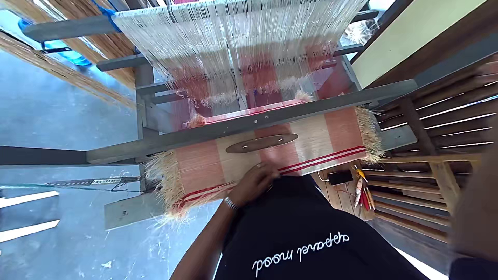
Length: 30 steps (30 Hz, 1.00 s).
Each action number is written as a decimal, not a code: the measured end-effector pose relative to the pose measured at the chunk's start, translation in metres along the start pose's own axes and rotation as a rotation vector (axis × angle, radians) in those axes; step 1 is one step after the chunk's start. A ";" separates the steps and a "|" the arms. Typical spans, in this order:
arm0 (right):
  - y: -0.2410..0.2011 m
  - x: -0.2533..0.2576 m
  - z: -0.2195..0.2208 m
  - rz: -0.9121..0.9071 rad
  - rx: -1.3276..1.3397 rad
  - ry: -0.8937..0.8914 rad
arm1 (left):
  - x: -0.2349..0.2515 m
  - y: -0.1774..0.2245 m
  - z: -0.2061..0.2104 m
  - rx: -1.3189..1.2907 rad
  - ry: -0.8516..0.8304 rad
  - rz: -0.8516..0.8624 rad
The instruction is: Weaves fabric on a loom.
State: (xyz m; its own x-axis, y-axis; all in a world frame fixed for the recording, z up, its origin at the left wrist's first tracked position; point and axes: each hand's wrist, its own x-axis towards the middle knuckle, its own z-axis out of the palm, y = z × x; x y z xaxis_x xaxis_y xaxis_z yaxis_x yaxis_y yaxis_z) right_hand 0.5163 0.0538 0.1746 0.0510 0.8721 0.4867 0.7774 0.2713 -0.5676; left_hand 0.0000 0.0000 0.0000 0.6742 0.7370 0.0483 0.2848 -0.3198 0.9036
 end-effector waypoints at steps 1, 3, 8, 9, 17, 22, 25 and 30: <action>-0.051 -0.002 0.042 0.025 -0.029 -0.028 | 0.017 0.000 0.006 -0.102 -0.040 0.038; -0.100 -0.012 0.110 -0.015 -0.045 -0.194 | 0.037 0.014 0.009 -0.254 -0.124 0.086; -0.118 -0.053 0.234 -0.132 0.164 -0.543 | 0.031 0.038 -0.002 -0.411 -0.147 0.012; -0.118 -0.061 0.253 -0.116 0.185 -0.626 | 0.026 0.025 -0.003 -0.273 -0.066 -0.143; -0.097 -0.089 0.308 0.088 0.216 -0.631 | -0.072 -0.036 -0.008 0.127 0.254 -0.528; -0.096 -0.084 0.311 0.172 0.242 -0.691 | -0.110 -0.006 -0.039 0.241 0.342 -0.425; -0.105 -0.077 0.310 0.184 0.153 -0.741 | -0.106 0.016 -0.078 0.472 0.419 -0.527; -0.115 -0.076 0.314 0.203 0.050 -0.731 | -0.055 0.012 -0.101 0.637 0.688 -0.508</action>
State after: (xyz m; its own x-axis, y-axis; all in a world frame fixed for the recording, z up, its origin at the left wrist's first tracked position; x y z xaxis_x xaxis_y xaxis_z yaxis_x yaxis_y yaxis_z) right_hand 0.2265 0.0843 -0.0059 -0.2520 0.9499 -0.1847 0.7668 0.0796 -0.6369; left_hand -0.1024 0.0162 0.0508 -0.0968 0.9857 0.1379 0.8626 0.0139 0.5057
